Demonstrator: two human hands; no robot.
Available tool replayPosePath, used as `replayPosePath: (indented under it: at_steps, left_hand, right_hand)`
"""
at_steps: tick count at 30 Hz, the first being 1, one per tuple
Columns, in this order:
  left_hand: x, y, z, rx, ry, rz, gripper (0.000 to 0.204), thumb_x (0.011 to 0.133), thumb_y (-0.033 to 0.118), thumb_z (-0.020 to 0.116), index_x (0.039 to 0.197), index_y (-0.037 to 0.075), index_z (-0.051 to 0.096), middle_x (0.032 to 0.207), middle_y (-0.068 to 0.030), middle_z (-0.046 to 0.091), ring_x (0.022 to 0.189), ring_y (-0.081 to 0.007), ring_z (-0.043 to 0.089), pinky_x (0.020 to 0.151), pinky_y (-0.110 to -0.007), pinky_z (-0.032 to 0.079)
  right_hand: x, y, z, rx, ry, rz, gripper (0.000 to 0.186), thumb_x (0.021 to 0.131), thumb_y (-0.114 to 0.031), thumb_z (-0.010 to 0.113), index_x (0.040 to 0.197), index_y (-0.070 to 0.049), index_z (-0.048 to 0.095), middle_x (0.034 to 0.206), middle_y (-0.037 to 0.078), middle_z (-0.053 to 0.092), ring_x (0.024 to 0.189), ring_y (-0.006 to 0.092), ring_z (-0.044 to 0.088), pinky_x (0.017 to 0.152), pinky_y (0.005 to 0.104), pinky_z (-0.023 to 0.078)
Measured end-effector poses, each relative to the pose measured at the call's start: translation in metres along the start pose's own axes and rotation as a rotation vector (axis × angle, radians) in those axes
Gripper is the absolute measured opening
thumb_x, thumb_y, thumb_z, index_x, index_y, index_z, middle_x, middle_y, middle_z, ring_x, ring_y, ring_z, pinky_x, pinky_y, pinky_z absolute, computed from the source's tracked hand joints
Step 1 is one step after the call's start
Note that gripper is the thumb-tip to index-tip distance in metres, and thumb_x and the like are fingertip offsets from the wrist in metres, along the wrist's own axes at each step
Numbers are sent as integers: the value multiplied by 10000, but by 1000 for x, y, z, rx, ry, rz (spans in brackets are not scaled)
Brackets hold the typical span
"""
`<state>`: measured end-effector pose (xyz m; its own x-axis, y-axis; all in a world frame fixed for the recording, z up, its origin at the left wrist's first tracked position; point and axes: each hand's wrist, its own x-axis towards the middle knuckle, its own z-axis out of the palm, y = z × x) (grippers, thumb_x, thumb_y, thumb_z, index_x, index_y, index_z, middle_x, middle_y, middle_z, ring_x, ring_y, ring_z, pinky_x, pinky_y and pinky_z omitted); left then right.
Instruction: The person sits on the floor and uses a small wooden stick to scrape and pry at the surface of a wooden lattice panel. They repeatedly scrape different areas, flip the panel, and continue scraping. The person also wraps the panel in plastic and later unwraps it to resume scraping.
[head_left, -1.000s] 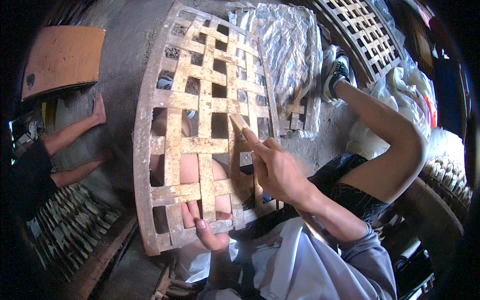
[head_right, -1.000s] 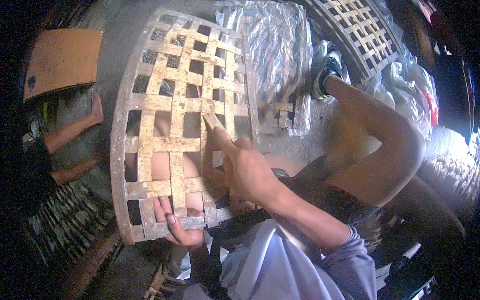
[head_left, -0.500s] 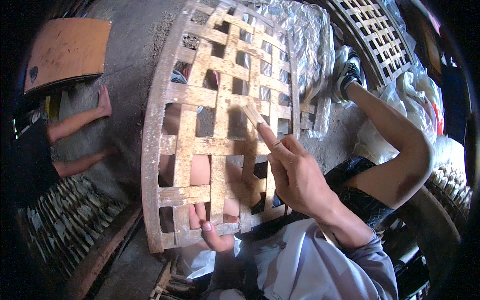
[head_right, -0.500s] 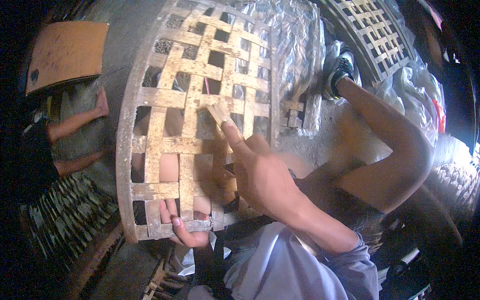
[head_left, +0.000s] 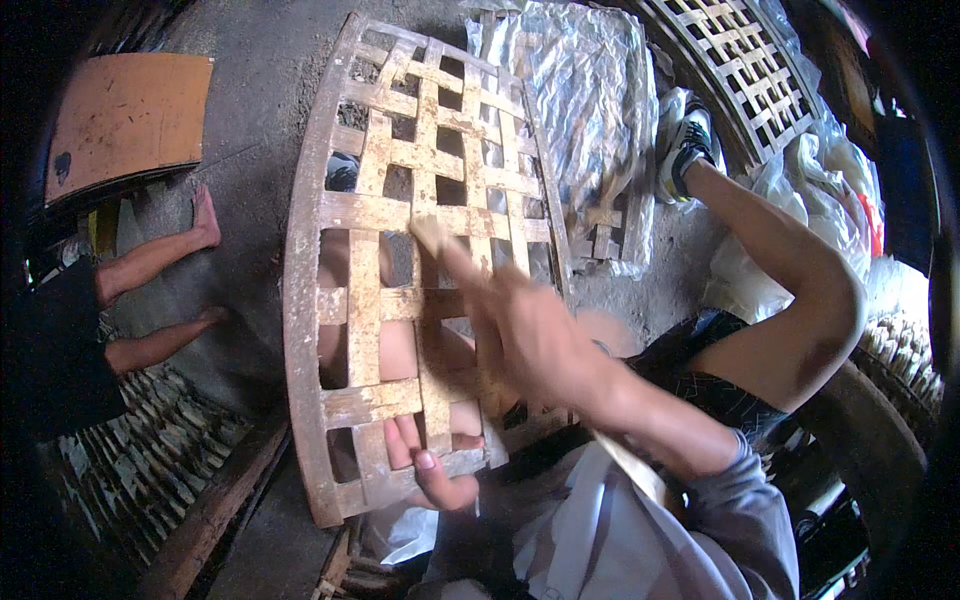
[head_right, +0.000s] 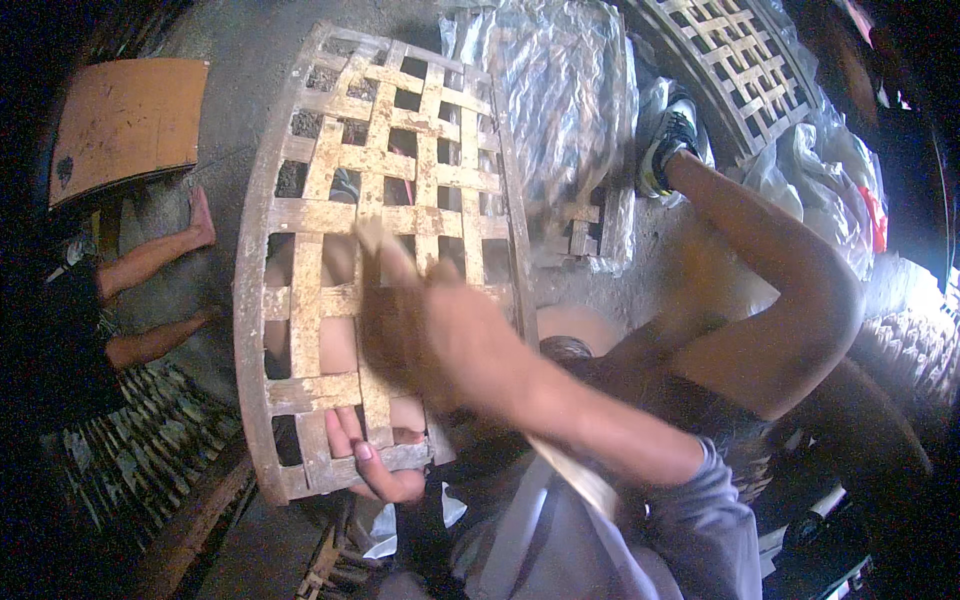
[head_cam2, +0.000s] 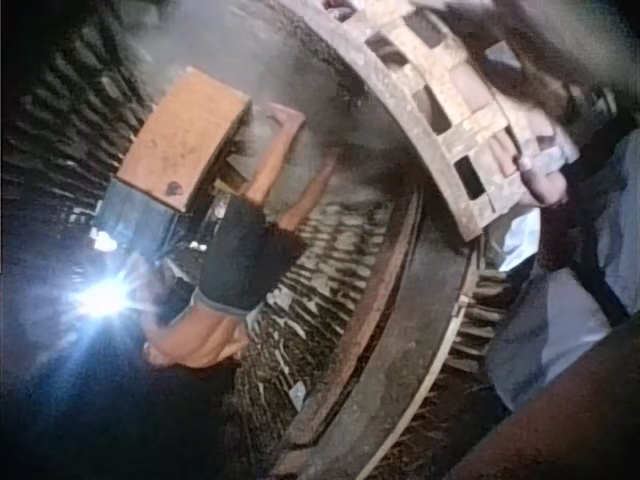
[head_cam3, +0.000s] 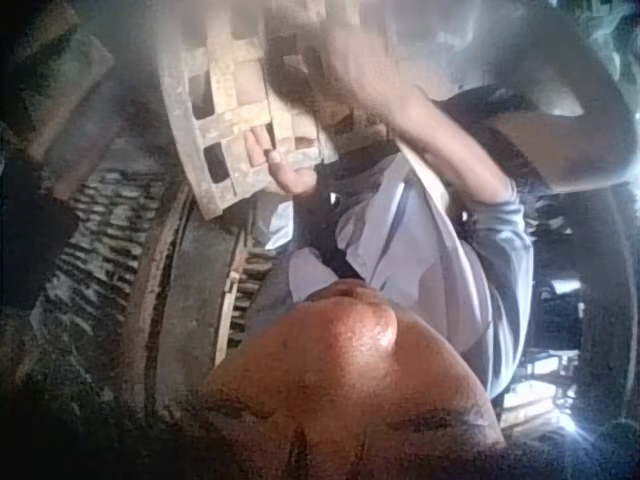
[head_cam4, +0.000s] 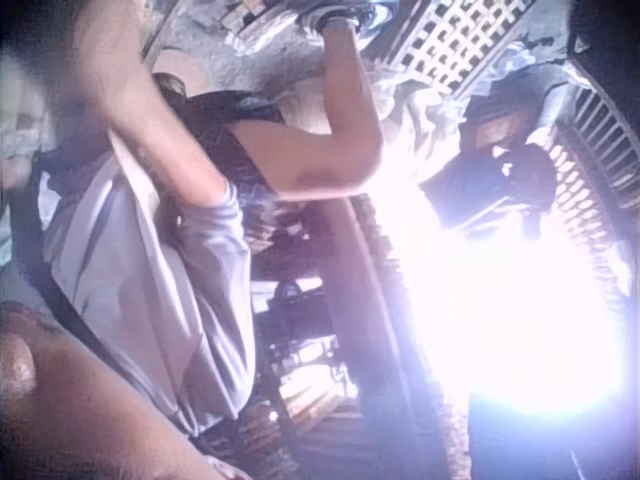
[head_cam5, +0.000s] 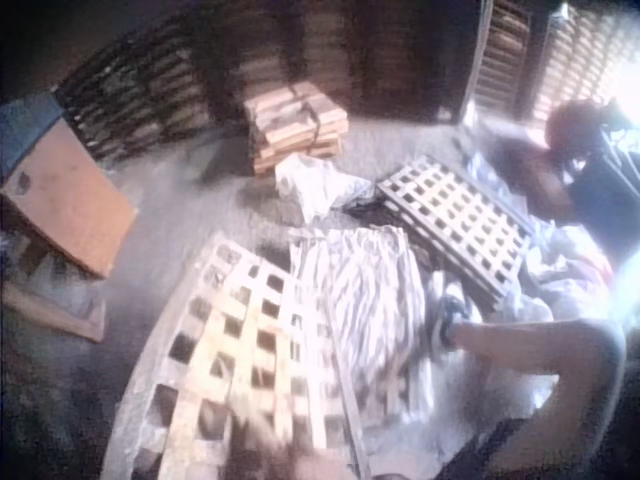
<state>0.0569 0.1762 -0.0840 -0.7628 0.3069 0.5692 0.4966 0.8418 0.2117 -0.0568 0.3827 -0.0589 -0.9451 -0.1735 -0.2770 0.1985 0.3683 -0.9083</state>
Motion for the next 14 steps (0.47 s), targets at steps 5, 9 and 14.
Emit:
replayPosePath:
  at_steps: [5,9,14]
  left_hand:
    - [17,-5,3,313,30,302,397,1068,213,474,1341,-41,338,1089,-353,649,1012,-450,676,893,-587,543]
    - [50,-11,-16,454,-24,464,489,1044,327,514,1258,-75,334,959,-307,664,913,-392,705,782,-496,589]
    - [27,-29,12,466,243,493,529,1044,421,477,1168,-82,372,877,-274,662,804,-357,719,680,-409,616]
  right_hand:
    - [-16,0,6,-42,74,-64,530,944,6,521,1465,57,441,835,287,568,597,413,632,596,476,532]
    - [24,4,2,-67,84,-35,536,955,-21,512,1476,56,414,839,278,565,624,419,635,601,490,527]
    - [-21,1,2,-89,4,-131,632,911,5,567,1517,8,389,891,241,583,619,374,626,614,461,557]
